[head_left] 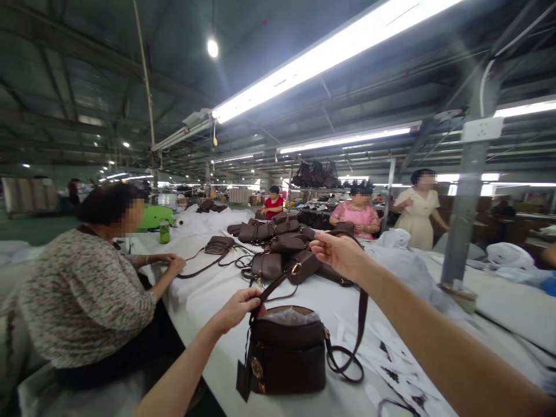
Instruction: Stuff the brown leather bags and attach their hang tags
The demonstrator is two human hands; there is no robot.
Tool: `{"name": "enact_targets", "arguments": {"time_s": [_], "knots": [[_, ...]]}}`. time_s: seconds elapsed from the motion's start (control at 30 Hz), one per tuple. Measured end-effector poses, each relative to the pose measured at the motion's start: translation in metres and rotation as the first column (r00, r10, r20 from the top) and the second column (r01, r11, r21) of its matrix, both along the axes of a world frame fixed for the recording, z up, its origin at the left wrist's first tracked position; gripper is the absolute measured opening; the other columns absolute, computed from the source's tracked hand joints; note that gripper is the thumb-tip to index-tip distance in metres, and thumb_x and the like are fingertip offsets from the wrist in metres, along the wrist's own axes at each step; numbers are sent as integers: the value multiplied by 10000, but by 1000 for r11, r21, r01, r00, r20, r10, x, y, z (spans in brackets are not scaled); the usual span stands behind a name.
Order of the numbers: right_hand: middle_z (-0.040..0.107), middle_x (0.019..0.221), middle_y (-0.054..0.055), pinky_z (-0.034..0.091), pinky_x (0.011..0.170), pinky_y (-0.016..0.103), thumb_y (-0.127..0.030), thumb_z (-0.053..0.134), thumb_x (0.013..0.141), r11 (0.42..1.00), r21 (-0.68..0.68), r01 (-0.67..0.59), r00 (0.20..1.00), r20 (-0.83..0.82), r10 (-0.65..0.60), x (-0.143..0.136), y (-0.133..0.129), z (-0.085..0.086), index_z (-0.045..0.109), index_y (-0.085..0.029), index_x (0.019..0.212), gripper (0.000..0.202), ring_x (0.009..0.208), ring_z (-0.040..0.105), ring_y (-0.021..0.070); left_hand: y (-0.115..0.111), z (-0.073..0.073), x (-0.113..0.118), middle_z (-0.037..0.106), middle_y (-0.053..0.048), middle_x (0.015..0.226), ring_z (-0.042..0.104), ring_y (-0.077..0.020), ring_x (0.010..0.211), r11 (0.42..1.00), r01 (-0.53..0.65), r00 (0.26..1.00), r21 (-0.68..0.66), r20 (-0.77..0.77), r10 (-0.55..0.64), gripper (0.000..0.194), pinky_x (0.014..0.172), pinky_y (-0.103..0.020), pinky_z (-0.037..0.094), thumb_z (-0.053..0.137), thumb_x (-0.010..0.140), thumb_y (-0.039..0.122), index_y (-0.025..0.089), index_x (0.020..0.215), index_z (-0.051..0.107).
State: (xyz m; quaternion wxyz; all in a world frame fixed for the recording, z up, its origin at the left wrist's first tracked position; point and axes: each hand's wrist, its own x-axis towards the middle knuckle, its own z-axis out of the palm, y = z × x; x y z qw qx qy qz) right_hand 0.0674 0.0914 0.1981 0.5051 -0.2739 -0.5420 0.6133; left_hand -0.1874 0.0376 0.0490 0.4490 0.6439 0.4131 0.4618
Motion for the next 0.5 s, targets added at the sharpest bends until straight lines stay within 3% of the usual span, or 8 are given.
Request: {"name": "enact_targets", "arguments": {"time_s": [0.1,0.17,0.3,0.4,0.5], "knots": [[733,738,84,564,499,147,-126,632,866,998,-65,-22,996,-90,16,-5,-6,-1,636,-116,729,138,636,699,128,-1,15,16,625,1,731,539,-145,711,999,-6,999,35,-31,7,159,693,-269,385,665,707,264,151,801,606],[745,814,97,579,549,157,-123,646,858,998,-36,-49,991,-124,45,-11,-11,0,646,-114,732,126,731,717,149,-1,29,36,628,3,798,540,-140,760,995,-24,999,95,-24,26,187,717,-256,383,686,691,221,157,853,617],[748,861,108,576,578,169,-165,630,879,999,11,-51,993,-103,52,-13,-14,-1,633,-124,748,137,788,719,158,0,57,71,593,13,704,507,-107,624,989,-26,995,148,98,11,228,607,-232,368,697,728,331,154,825,591],[731,742,103,538,474,184,-349,563,927,996,-59,-64,976,205,75,5,-13,-12,614,-119,732,306,617,699,147,3,69,71,515,28,537,419,-86,465,994,53,982,93,178,-69,410,488,-227,307,617,773,551,147,720,573],[692,613,76,478,402,196,-549,582,856,966,-101,-238,767,591,250,28,-13,-31,608,-126,724,444,486,649,147,6,70,50,458,34,448,401,-91,424,994,94,953,55,284,-106,520,480,-234,314,548,789,651,140,700,584]]}}
